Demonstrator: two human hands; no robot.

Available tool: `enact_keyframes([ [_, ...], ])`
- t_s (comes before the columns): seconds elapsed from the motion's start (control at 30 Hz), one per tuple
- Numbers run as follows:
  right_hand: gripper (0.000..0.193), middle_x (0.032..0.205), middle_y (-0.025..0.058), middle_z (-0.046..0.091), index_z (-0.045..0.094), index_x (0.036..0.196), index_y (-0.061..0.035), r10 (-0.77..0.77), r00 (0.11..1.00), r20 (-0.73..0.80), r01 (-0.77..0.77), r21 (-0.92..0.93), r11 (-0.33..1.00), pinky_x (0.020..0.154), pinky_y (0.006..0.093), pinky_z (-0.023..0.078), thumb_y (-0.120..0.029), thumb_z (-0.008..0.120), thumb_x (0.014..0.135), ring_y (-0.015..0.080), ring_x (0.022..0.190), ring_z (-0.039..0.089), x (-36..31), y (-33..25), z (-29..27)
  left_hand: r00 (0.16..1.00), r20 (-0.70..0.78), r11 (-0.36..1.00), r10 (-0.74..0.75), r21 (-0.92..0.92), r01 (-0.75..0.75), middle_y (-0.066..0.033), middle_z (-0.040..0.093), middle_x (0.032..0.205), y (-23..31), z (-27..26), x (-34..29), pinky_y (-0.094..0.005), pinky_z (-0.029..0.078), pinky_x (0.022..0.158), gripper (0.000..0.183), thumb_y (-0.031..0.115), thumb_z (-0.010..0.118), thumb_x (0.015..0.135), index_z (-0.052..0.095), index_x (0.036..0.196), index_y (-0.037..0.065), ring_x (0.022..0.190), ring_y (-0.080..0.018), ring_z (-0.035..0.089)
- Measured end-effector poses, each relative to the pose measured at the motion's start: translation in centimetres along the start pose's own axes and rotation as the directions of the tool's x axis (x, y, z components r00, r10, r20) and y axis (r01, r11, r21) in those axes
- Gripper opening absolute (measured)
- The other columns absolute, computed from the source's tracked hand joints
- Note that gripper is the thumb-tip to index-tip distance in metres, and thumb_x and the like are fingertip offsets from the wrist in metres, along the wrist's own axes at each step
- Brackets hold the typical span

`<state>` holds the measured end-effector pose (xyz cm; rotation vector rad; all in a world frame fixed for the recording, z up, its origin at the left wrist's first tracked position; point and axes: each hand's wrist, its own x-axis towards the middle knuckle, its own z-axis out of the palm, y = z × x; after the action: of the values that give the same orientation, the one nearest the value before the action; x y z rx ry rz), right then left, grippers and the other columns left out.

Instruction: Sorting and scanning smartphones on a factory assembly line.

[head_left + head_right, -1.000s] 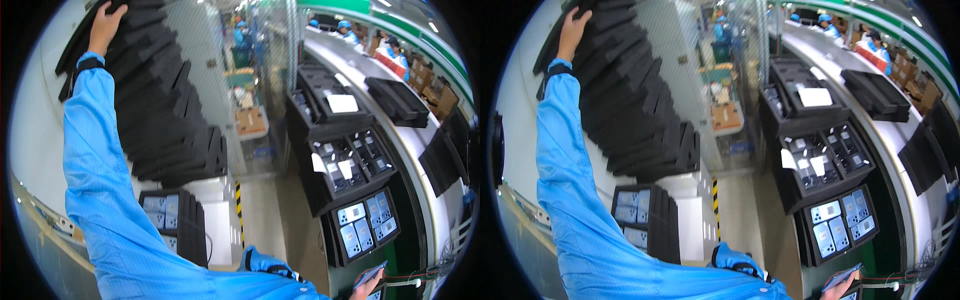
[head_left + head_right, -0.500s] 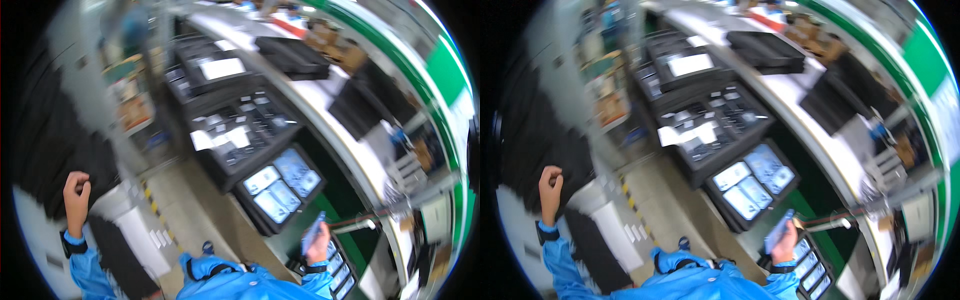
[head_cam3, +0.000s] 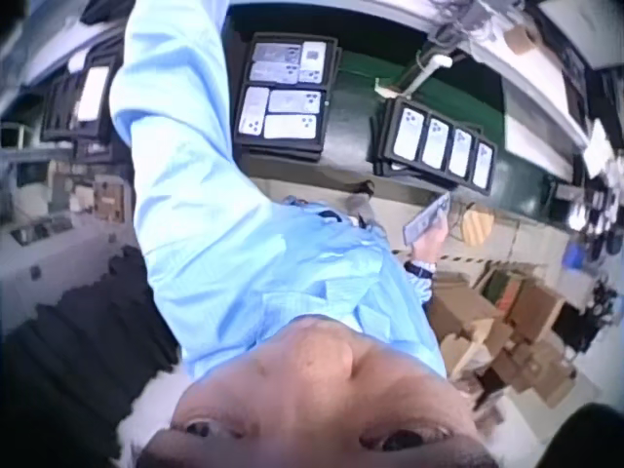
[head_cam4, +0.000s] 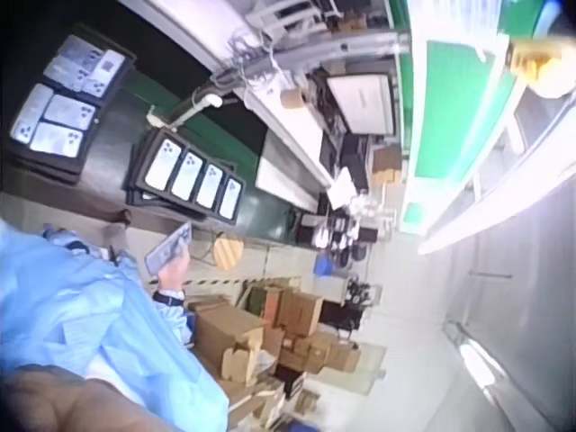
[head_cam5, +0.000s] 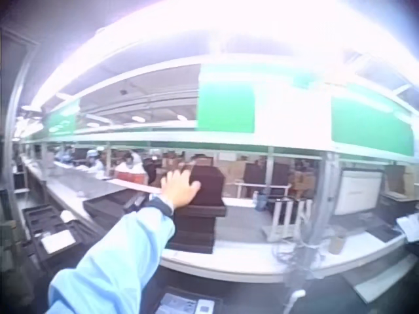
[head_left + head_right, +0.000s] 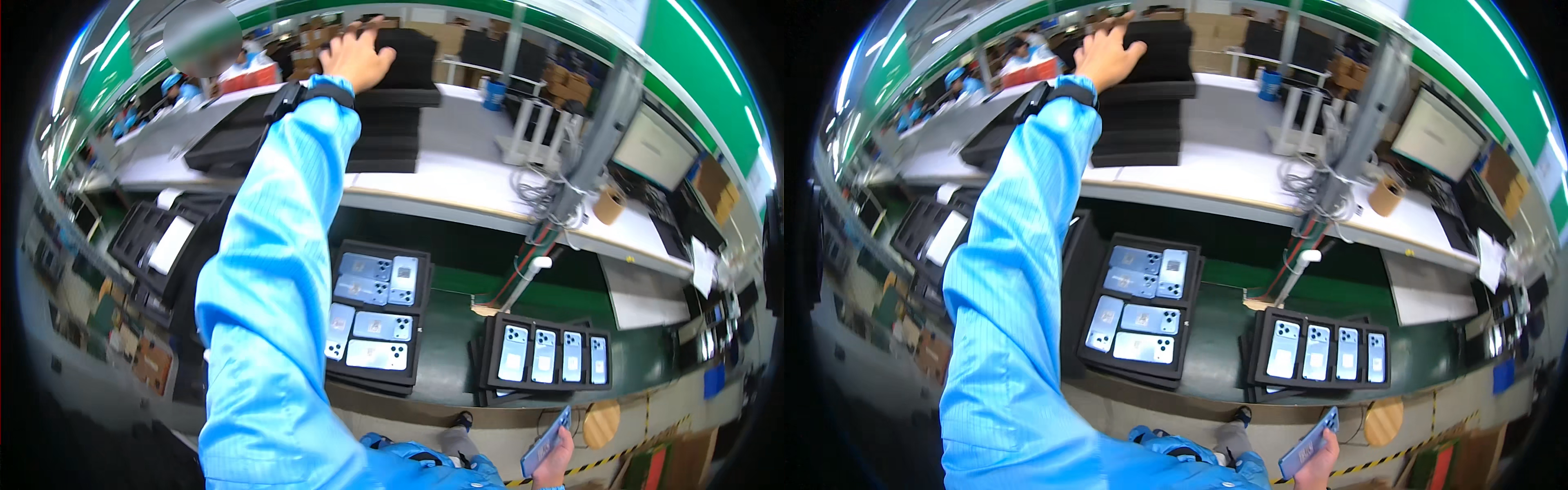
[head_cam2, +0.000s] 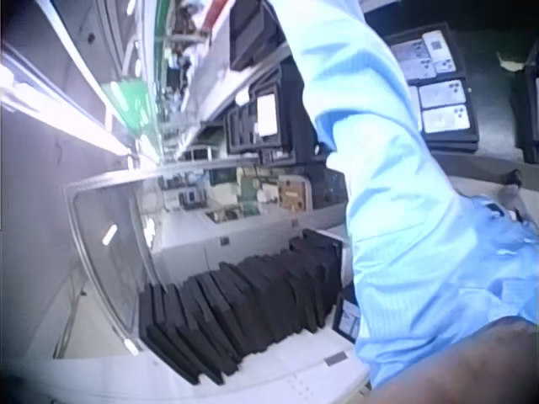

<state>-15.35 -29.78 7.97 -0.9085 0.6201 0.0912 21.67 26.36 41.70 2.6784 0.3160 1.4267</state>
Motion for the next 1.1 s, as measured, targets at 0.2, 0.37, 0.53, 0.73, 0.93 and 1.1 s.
enact_keyframes([
  [0.2, 0.030, 0.101, -0.0074, 0.059, 0.061, 0.126, -0.0185, -0.115, 0.976, -0.186, 0.120, 0.016, 0.993, 0.083, 0.0264, 0.046, -0.031, 0.051, 0.101, 0.0092, 0.095, 0.056, -2.4, 2.3, -5.1, 0.943, 0.318, 0.950, -0.095, 0.313, -0.010, -0.0020, 0.046, 0.149, 2.2, 5.2, 3.9, -0.0711, 0.021, 0.110, 0.047, 0.044, 0.061, 0.091, 0.055, 0.138, 0.036, 0.143, -0.0333, 0.032],
  [0.37, 0.032, 0.097, -0.0080, 0.058, 0.062, 0.124, -0.0201, -0.039, 0.999, 0.010, 0.039, -0.015, 0.999, 0.079, 0.0279, 0.047, -0.035, 0.053, 0.098, 0.0105, 0.092, 0.056, 0.9, 1.5, -6.8, 0.950, -0.108, 0.956, 0.292, 0.033, -0.290, -0.0054, 0.063, 0.118, -0.3, 1.8, -1.2, -0.0532, 0.036, 0.099, 0.032, 0.021, 0.073, 0.080, 0.070, 0.112, 0.017, 0.120, -0.0303, 0.052],
  [0.53, 0.031, 0.101, -0.0001, 0.064, 0.065, 0.121, -0.0154, 0.094, 0.963, 0.251, -0.146, 0.196, 0.970, 0.081, 0.0292, 0.050, -0.031, 0.056, 0.096, 0.0179, 0.091, 0.062, 10.5, -1.7, -11.0, 0.847, -0.133, 0.843, 0.515, -0.100, -0.528, -0.0061, 0.059, 0.097, -1.0, -12.6, -17.7, -0.0501, 0.035, 0.105, 0.024, 0.004, 0.066, 0.071, 0.066, 0.094, 0.012, 0.106, -0.0290, 0.055],
  [0.73, 0.027, 0.067, -0.0083, 0.041, 0.044, 0.074, -0.0268, 0.069, 0.912, 0.404, -0.125, 0.113, 0.986, 0.053, 0.0289, 0.036, -0.033, 0.050, 0.099, 0.0080, 0.061, 0.046, 13.3, -6.6, -3.1, 0.663, 0.346, 0.747, 0.664, -0.256, -0.614, -0.0029, 0.060, 0.095, 2.1, -17.3, -43.4, -0.0484, 0.043, 0.096, 0.034, 0.013, 0.070, 0.063, 0.070, 0.096, 0.013, 0.094, -0.0221, 0.058],
  [0.93, 0.031, 0.108, 0.0059, 0.069, 0.063, 0.113, -0.0105, -0.245, 0.966, 0.085, 0.193, 0.395, 0.898, 0.087, 0.0359, 0.054, -0.035, 0.052, 0.098, 0.0232, 0.098, 0.065, 16.4, -10.9, -9.0, 0.299, 0.224, 0.372, 0.928, -0.613, -0.697, 0.0015, 0.053, 0.089, 7.7, -15.0, -48.8, -0.0409, 0.043, 0.089, 0.024, 0.020, 0.067, 0.070, 0.066, 0.093, 0.021, 0.090, -0.0178, 0.053],
  [1.1, 0.050, 0.139, 0.0120, 0.055, 0.054, 0.135, -0.0064, -0.390, 0.903, -0.179, 0.429, 0.353, 0.832, 0.113, 0.0407, 0.036, -0.040, 0.050, 0.098, 0.0272, 0.130, 0.049, 13.8, -10.7, -30.0, -0.013, 0.054, 0.040, 0.998, -0.857, -0.514, -0.0050, 0.060, 0.095, 15.5, -1.9, -44.2, -0.0439, 0.047, 0.095, 0.026, 0.019, 0.065, 0.071, 0.062, 0.096, 0.014, 0.090, -0.0219, 0.055],
])
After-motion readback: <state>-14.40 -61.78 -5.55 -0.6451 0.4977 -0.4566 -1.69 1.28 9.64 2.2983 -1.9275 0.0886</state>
